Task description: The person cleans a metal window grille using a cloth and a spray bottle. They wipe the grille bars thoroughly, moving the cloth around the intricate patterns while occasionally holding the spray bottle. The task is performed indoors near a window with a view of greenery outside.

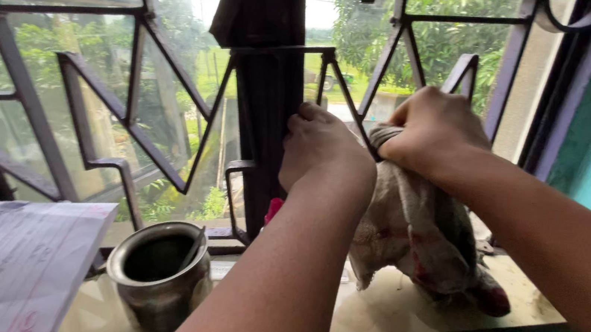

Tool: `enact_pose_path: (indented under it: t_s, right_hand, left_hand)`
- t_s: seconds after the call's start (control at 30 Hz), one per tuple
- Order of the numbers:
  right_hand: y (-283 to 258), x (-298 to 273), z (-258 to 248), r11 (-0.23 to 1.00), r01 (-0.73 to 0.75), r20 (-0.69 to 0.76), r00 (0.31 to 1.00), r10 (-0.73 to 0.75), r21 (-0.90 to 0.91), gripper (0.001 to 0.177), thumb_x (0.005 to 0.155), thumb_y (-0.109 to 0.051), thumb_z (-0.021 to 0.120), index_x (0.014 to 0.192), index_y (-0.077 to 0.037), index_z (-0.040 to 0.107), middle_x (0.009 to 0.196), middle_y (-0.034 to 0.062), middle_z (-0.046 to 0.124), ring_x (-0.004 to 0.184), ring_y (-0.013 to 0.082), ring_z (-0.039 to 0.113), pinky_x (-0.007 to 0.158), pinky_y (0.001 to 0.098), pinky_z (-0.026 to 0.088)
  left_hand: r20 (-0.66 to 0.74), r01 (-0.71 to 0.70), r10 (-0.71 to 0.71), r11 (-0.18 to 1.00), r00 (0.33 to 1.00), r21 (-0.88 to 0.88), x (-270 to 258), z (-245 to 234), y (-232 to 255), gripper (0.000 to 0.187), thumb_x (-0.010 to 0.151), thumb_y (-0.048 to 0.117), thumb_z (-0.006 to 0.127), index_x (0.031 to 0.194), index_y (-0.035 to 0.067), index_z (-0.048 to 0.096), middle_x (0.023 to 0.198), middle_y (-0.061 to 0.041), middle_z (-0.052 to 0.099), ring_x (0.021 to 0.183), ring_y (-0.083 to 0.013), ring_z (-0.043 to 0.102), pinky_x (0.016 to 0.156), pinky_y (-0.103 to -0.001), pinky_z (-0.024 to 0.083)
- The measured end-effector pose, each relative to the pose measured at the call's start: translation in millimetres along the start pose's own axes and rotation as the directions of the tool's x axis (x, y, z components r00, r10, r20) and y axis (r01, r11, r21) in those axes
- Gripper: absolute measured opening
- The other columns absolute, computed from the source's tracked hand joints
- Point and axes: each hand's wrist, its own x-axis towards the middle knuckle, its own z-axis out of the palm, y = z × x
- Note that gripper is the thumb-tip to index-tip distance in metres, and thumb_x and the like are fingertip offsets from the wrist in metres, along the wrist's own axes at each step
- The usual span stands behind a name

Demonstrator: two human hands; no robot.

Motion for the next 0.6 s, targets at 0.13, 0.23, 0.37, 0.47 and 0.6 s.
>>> enact_pose_path:
  t_s: [0.13, 0.23, 0.37, 0.47, 0.6]
  right_hand:
    - [26, -3, 13, 0.844, 0.510, -0.591, 0.736, -0.330, 0.164, 0.020, 0.093, -0.019, 0.080, 0.110, -0.009, 0.079, 0.101, 0.0115, 0.078, 0.082, 0.0167, 0.076, 0.073, 0.0298, 0.063]
    - [29, 10, 25, 0.821, 0.559, -0.653, 0.666, -0.361, 0.116, 0.018, 0.096, -0.016, 0.082, 0.112, -0.009, 0.079, 0.101, 0.0114, 0.079, 0.082, 0.0189, 0.077, 0.075, 0.0322, 0.064]
    - [25, 2, 39, 0.930, 0.363, -0.450, 0.842, -0.298, 0.062, 0.026, 0.085, -0.010, 0.079, 0.111, -0.011, 0.078, 0.100, 0.0096, 0.078, 0.074, 0.0225, 0.076, 0.066, 0.0341, 0.062]
    - [25, -8, 35, 0.986, 0.152, -0.153, 0.978, -0.141, 0.064, 0.030, 0.085, -0.008, 0.076, 0.114, -0.017, 0.077, 0.096, 0.0061, 0.079, 0.071, 0.0232, 0.077, 0.062, 0.0370, 0.063]
    - [21, 12, 9, 0.941, 0.299, -0.290, 0.925, -0.246, 0.155, 0.021, 0.090, -0.012, 0.077, 0.111, -0.010, 0.077, 0.096, 0.0091, 0.078, 0.073, 0.0201, 0.077, 0.065, 0.0338, 0.064]
  left_hand:
    - [0.037, -0.088, 0.086, 0.994, 0.996, 0.068, -14, -13, -15, 0.075, 0.091, 0.020, 0.073, 0.150, 0.003, 0.030, 0.150, -0.014, 0.045, 0.125, -0.0280, 0.061, 0.090, -0.039, 0.060]
    - [0.019, -0.116, 0.115, 0.985, 0.993, 0.124, -11, -10, -14, 0.070, 0.091, 0.019, 0.073, 0.147, 0.003, 0.034, 0.144, -0.015, 0.053, 0.115, -0.0289, 0.068, 0.083, -0.039, 0.063]
    - [-0.021, -0.130, 0.136, 0.975, 0.990, 0.178, 2, -4, -14, 0.059, 0.094, 0.019, 0.070, 0.142, 0.003, 0.039, 0.138, -0.016, 0.059, 0.112, -0.0303, 0.070, 0.079, -0.040, 0.063]
    - [-0.023, -0.149, 0.157, 0.968, 0.987, 0.203, 5, -1, -14, 0.058, 0.094, 0.020, 0.070, 0.141, 0.002, 0.040, 0.136, -0.017, 0.060, 0.112, -0.0303, 0.070, 0.079, -0.040, 0.063]
    - [-0.011, -0.145, 0.151, 0.967, 0.988, 0.211, 3, -6, -17, 0.064, 0.091, 0.021, 0.073, 0.142, 0.002, 0.038, 0.139, -0.017, 0.057, 0.114, -0.0301, 0.069, 0.081, -0.040, 0.062]
